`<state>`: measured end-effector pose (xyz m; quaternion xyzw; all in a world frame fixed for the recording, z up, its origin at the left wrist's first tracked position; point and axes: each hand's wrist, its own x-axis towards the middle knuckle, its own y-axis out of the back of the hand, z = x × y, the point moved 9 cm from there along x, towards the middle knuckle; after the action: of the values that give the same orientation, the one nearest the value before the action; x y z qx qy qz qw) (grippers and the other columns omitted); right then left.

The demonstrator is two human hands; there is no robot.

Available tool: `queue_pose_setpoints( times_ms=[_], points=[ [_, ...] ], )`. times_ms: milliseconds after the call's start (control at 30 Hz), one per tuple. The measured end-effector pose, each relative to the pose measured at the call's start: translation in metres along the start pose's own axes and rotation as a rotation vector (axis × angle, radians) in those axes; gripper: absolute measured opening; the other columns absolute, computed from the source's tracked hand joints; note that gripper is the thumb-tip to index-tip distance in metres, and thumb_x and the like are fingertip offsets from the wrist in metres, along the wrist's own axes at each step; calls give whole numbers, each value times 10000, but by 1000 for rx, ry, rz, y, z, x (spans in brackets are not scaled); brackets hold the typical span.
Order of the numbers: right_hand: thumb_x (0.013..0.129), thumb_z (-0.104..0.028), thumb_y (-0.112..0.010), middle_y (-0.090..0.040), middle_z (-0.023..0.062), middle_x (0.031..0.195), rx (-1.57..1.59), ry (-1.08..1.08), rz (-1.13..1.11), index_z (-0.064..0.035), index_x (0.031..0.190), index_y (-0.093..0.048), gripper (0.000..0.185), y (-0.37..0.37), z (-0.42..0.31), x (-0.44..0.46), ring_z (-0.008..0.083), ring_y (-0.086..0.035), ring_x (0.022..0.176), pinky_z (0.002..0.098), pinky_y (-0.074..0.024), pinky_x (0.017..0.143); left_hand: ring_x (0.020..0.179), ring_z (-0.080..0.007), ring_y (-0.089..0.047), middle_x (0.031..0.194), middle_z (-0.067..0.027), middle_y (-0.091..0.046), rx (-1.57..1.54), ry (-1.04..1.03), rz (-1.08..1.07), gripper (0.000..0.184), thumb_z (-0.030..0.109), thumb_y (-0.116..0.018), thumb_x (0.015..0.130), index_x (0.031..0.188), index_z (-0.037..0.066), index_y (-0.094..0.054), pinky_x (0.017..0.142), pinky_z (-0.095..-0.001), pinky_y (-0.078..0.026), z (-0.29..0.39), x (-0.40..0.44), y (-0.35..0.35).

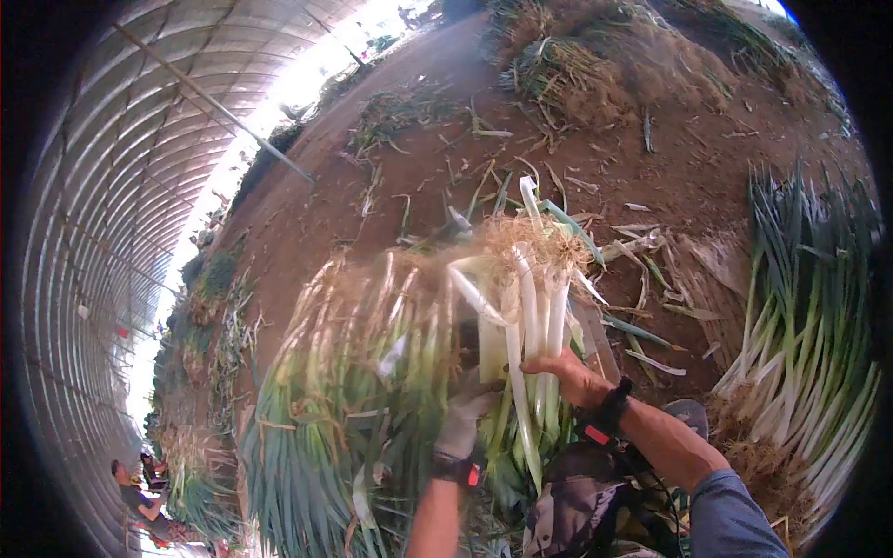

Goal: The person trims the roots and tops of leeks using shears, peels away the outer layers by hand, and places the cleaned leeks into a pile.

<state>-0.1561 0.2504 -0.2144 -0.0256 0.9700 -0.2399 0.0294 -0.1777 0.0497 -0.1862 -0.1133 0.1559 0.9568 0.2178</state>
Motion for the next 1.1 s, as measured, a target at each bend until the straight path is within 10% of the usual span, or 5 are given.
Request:
queue_pose_setpoints(
  times_ms=[200, 300, 433, 667, 1100],
  points=[
    [887, -27, -615, -693, 176, 1345, -492, 377, -110, -41, 1308, -693, 428, -4, -18, -8, 314, -615, 1296, 424, -425, 1143, 1063, -140, -665, 1156, -53, -765, 62, -14, 38, 385, 157, -623, 894, 1222, 30, -779, 959, -290, -499, 3, 13, 39],
    [869, 53, -556, -670, 186, 1392, -169, 31, -36, -85, 1310, -704, 486, -5, -5, 1, 340, -584, 1360, 443, -403, 1174, 1068, -140, -663, 1145, -47, -766, 85, -17, 29, 385, 143, -630, 893, 1231, 27, -775, 964, -291, -498, 19, 13, 34],
    [928, -114, -630, -690, 152, 1353, -402, 296, -115, -58, 1321, -693, 402, -4, 8, 7, 290, -610, 1286, 418, -408, 1152, 1122, -136, -641, 1216, -53, -742, 94, -67, -38, 410, 198, -655, 932, 1294, 23, -739, 993, -295, -487, 15, 19, 16],
    [950, -322, -703, -719, 99, 1261, -183, -9, -47, -7, 1307, -681, 477, -6, 1, -1, 227, -631, 1160, 372, -454, 1070, 1135, -170, -628, 1303, -89, -687, 121, -159, -93, 649, 382, -774, 930, 1427, 1, -603, 1029, -336, -483, 10, 15, -22],
    [932, -377, -748, -677, 120, 1242, -262, 67, -114, -29, 1454, -529, 665, -19, -2, 4, 240, -638, 1136, 378, -524, 973, 1114, -219, -661, 1231, -72, -667, 216, -316, 83, 538, 120, -839, 878, 1355, 48, -601, 957, -367, -572, -23, 20, -64]
  ],
)
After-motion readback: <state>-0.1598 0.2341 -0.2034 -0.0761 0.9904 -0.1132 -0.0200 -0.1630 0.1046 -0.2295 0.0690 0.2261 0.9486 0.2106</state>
